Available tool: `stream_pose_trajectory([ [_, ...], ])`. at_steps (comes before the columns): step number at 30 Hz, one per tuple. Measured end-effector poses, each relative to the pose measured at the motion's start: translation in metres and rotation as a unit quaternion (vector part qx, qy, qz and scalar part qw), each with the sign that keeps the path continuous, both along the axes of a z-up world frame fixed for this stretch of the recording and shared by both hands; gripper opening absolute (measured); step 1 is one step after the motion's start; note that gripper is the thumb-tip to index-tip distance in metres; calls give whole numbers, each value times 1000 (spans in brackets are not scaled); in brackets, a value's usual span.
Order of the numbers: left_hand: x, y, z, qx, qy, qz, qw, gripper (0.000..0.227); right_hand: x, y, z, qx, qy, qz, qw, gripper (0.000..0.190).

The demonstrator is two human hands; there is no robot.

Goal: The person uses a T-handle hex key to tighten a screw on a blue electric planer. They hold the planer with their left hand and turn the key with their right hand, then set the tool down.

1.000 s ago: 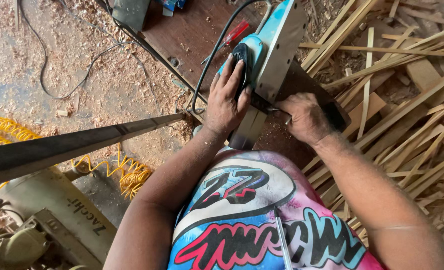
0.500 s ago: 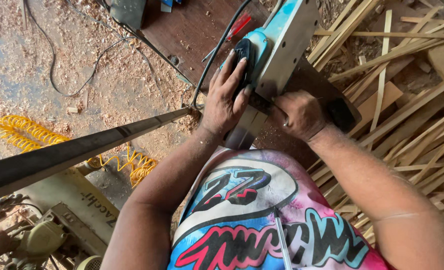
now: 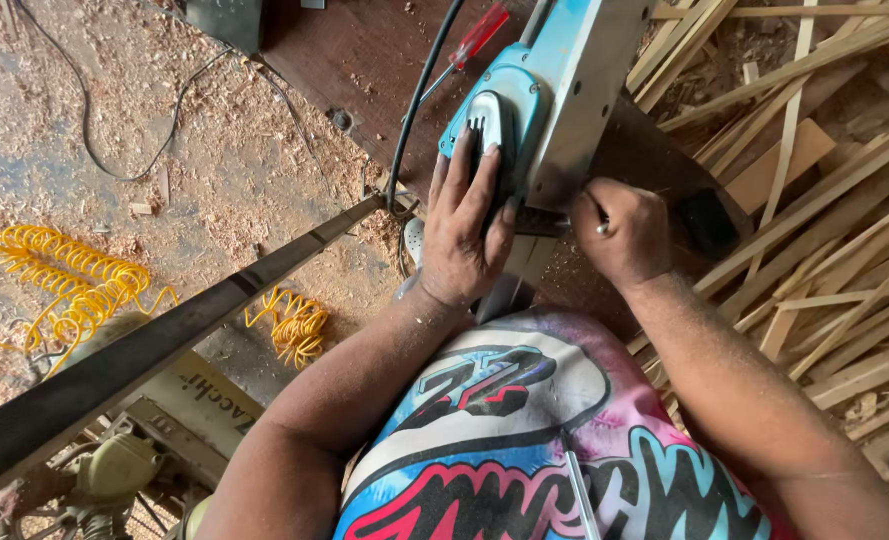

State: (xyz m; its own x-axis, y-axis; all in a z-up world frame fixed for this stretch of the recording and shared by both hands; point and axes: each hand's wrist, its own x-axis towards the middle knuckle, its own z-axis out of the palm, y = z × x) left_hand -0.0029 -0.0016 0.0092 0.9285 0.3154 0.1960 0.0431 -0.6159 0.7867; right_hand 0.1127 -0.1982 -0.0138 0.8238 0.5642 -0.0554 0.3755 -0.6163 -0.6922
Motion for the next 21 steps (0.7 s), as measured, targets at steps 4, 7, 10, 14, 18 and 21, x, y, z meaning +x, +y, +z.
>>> stream_pose_trajectory([
  [4, -2, 2, -3, 13, 14, 11, 1000, 56, -5, 4, -3, -10, -8, -7, 1000, 19],
  [7, -2, -2, -2, 21, -2, 17, 1000, 58, 2, -1, 10, 18, -14, 60, 998, 10],
  [10, 1, 0, -2, 19, -12, 27, 999, 58, 8, -10, 33, 18, 21, 139, 990, 17],
  [14, 1, -4, -6, 26, -9, 47, 998, 55, 10, -14, 63, 19, -70, 209, 975, 11],
  [18, 1, -5, -9, 24, -9, 57, 998, 55, 14, 8, 70, 69, -155, 263, 950, 16],
  [21, 2, -5, -11, 18, -1, 58, 998, 56, 15, 17, 71, 65, -177, 283, 940, 16],
])
